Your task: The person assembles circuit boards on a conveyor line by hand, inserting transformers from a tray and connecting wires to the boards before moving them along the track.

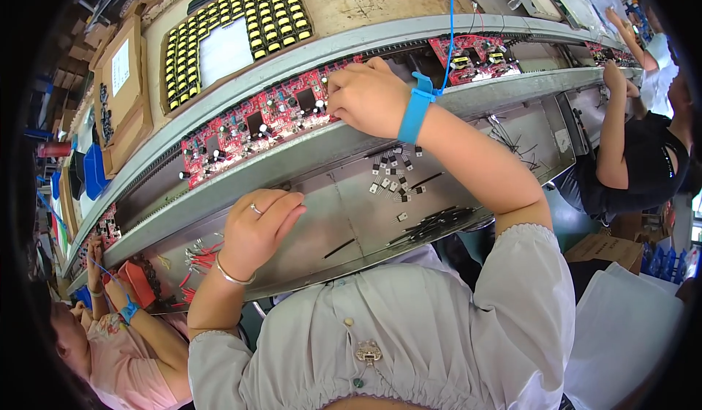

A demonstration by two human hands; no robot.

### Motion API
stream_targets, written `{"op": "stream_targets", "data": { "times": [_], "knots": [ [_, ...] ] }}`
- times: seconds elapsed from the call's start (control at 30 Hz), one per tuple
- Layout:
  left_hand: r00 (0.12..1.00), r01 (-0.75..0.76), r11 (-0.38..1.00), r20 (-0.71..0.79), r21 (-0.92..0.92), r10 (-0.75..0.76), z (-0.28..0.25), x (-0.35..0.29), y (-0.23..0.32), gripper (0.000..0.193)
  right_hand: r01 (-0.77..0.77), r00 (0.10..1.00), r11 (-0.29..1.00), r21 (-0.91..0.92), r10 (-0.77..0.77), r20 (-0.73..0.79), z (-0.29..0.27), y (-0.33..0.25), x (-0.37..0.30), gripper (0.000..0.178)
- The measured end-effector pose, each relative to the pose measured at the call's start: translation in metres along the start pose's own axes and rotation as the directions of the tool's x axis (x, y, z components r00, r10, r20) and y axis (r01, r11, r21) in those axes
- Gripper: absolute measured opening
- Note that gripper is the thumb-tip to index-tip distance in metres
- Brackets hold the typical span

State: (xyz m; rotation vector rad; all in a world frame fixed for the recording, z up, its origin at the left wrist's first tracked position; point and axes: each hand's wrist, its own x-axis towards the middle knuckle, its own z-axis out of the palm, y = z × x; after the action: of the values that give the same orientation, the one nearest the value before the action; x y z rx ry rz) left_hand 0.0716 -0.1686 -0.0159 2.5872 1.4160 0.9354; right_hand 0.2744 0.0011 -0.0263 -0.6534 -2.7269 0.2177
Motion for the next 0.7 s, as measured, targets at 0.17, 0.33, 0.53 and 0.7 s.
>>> {"op": "stream_targets", "data": {
  "times": [0.17, 0.33, 0.53, 0.7],
  "knots": [
    [0.999, -0.034, 0.999, 0.017, 0.009, 0.034, -0.001, 0.003, -0.004, 0.023, -0.032, 0.999, 0.998, -0.053, 0.033, 0.024, -0.004, -0.007, 0.005, 0.005],
    [0.999, -0.047, 0.998, 0.027, 0.04, 0.046, -0.005, 0.004, -0.007, 0.022, -0.02, 1.0, 1.0, 0.009, 0.02, -0.019, -0.008, 0.001, 0.005, 0.012],
    [0.999, 0.042, 0.994, -0.03, 0.103, -0.039, -0.013, 0.011, -0.012, 0.022, 0.063, 0.988, 0.983, 0.175, -0.037, -0.147, -0.019, 0.004, -0.018, 0.039],
    [0.972, 0.237, 0.968, -0.026, 0.083, -0.235, -0.023, 0.026, -0.02, 0.019, 0.095, 0.981, 0.989, 0.113, -0.073, -0.182, -0.014, -0.001, -0.027, 0.039]
  ]
}}
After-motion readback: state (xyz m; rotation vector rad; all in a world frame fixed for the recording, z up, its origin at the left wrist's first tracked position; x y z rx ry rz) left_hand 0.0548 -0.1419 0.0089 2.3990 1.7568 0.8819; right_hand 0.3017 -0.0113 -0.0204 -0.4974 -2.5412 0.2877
